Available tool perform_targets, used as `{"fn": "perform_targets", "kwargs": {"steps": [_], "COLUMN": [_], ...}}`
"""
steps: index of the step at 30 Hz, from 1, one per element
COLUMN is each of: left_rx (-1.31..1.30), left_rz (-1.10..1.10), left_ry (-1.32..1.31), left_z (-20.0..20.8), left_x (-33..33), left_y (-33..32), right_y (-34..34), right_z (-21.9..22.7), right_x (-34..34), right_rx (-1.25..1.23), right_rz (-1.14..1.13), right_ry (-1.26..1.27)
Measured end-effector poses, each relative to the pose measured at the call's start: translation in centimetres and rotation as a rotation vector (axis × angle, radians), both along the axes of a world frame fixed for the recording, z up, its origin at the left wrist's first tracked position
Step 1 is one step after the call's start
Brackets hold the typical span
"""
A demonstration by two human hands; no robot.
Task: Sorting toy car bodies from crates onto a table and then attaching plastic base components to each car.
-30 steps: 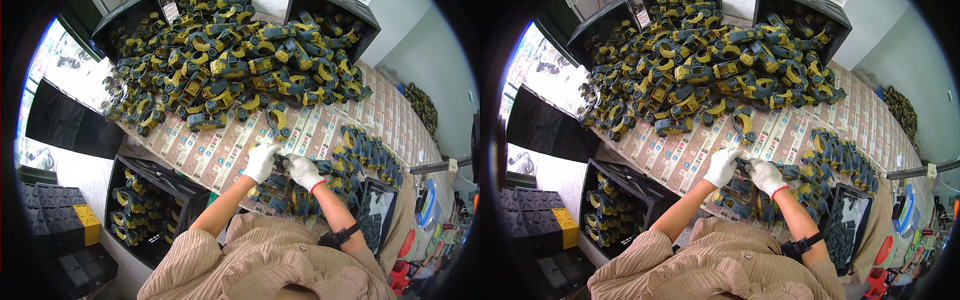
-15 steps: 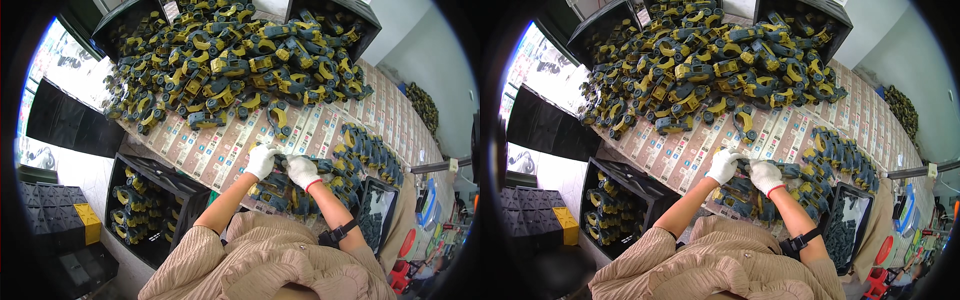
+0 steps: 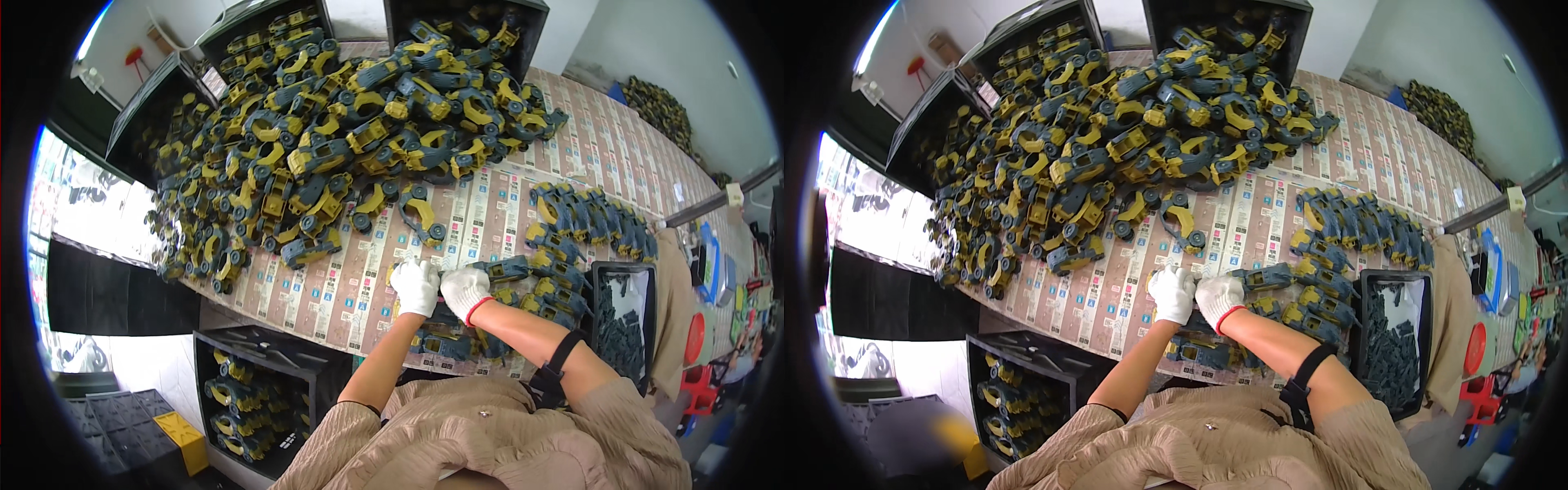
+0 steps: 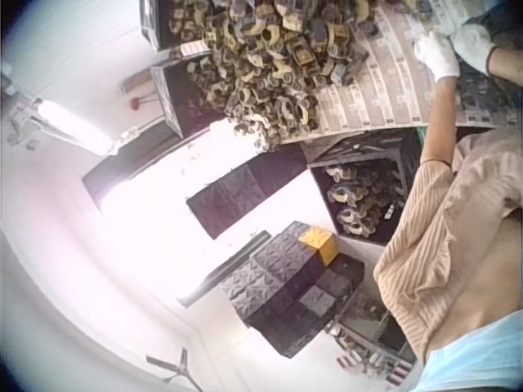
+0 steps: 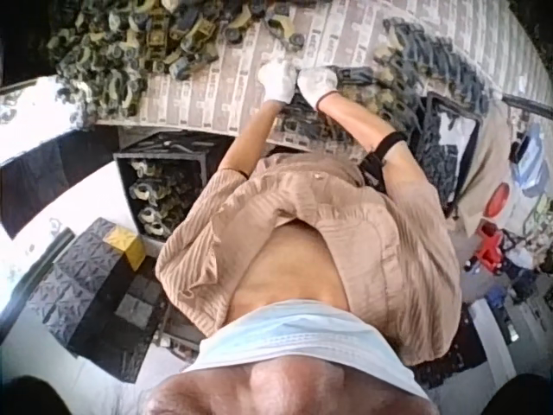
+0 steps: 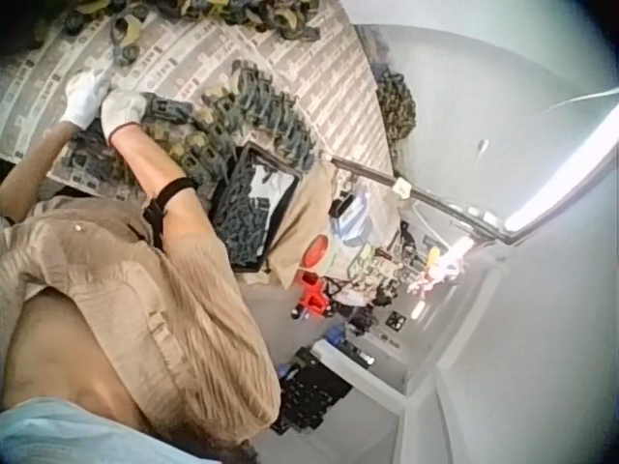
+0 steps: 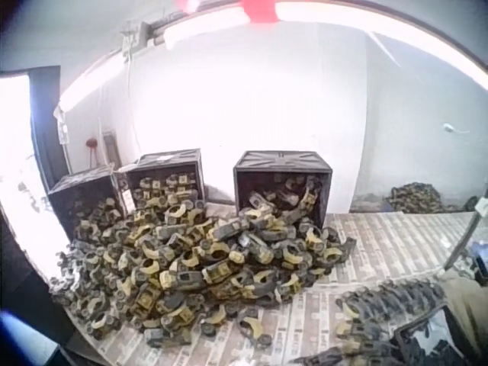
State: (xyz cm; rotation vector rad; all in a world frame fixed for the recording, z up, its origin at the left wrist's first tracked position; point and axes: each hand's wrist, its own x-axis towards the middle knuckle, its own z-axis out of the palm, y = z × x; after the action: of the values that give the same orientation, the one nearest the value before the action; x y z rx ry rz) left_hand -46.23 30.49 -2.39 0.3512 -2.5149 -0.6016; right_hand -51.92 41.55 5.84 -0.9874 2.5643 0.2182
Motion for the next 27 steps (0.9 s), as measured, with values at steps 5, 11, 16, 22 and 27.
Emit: {"fn": "perform_targets", "kwargs": {"steps": [5,11,16,22,27], "left_rx": [-0.064,0.145,0.915,1.089,0.941], "left_rz": [0.008,0.228,0.216,0.438,0.372], "left_ry": [-0.023,-0.094,-0.501,-0.331,-0.300], "left_z": [-0.1,0.3,-4.5,-14.3,-8.0], "left_x": [-0.3,-4.1,-12.5,-13.8,-14.7], "left_y": [-0.1,-3.2,-10.3,-15.9,-9.1], "right_y": [0.7,4.8,16.3,34.5,49.4], "right_z": [-0.4,7.4,9.7,5.6,0.6], "right_x": [-0.3,-1.0,-2.4,-1.9,2.4], "right_rx": [-0.062,-0.155,-0.588,-0.582,-0.280], "right_rz": [-0.058,-0.050,-0.501,-1.179,-1.308], "right_ry": [-0.017,-0.099,-0.026,0.404,0.632]}}
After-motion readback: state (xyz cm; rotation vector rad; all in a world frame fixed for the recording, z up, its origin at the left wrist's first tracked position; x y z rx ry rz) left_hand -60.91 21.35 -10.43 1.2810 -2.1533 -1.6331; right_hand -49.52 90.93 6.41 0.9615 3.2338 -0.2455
